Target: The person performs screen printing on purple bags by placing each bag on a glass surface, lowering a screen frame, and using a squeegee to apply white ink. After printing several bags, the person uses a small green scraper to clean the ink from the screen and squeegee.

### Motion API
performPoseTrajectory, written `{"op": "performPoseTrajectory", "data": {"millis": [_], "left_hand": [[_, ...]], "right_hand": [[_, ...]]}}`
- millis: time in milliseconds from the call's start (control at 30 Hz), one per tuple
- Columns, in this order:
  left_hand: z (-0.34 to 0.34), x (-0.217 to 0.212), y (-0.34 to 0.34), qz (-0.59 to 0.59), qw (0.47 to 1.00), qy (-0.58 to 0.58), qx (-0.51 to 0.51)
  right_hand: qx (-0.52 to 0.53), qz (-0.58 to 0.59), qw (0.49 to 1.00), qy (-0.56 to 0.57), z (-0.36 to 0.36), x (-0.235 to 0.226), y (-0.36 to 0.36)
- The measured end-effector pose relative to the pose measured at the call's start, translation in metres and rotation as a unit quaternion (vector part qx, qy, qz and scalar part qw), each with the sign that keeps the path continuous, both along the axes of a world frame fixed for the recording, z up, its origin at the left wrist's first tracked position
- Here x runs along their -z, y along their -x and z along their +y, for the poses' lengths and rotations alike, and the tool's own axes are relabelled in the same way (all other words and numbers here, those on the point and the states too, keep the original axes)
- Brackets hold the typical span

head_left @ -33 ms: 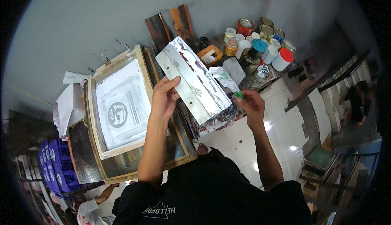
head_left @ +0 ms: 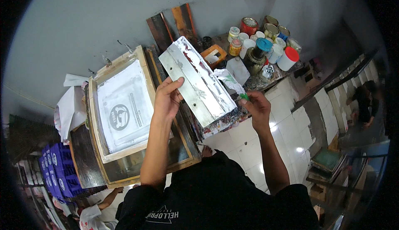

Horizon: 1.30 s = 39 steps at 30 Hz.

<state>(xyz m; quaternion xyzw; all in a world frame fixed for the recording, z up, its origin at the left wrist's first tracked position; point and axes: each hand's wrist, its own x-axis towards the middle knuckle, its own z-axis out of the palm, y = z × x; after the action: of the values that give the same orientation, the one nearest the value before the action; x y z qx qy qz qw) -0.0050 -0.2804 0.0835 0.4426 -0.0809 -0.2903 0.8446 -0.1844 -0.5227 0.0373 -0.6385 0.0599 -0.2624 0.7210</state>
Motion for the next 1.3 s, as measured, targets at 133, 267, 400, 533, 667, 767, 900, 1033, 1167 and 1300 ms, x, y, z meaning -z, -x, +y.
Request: {"op": "performPoseTrajectory", "data": {"millis": [133,267,400,533,667,767,900,1033,1167,1300], "left_hand": [[-0.01,-0.008,0.007,0.034,0.999,0.035,0.009],[-0.019,-0.008,-0.011,0.062,0.996,0.059,0.017],[-0.03,-0.036,-0.03,0.072,0.991,0.1,0.054],[-0.031,-0.042,-0.037,0.038,0.991,0.111,0.061],[-0.028,-0.036,-0.036,0.062,0.99,0.117,0.052],[-0.023,-0.027,-0.035,0.09,0.984,0.139,0.062],[-0.016,-0.012,-0.036,0.091,0.983,0.149,0.058],[-0.012,-0.005,-0.036,0.079,0.987,0.135,0.041],[-0.005,-0.003,-0.033,0.036,0.995,0.092,-0.015],[0.001,-0.015,-0.024,-0.065,0.995,0.013,-0.075]], "right_hand": [[0.034,-0.044,0.998,0.011,0.006,0.015,0.008],[0.065,-0.083,0.994,0.044,0.0,0.031,0.0],[0.079,-0.138,0.983,0.094,-0.014,0.005,-0.021],[0.082,-0.165,0.978,0.101,-0.017,0.003,-0.027],[0.092,-0.145,0.975,0.142,-0.026,0.015,-0.021],[0.091,-0.137,0.975,0.152,-0.029,0.02,-0.015],[0.103,-0.109,0.976,0.157,-0.031,0.025,-0.003],[0.116,-0.072,0.962,0.237,-0.041,0.025,0.008],[0.152,-0.023,0.947,0.283,-0.046,0.021,0.023],[0.152,0.103,0.979,0.086,-0.034,-0.009,0.037]]}}
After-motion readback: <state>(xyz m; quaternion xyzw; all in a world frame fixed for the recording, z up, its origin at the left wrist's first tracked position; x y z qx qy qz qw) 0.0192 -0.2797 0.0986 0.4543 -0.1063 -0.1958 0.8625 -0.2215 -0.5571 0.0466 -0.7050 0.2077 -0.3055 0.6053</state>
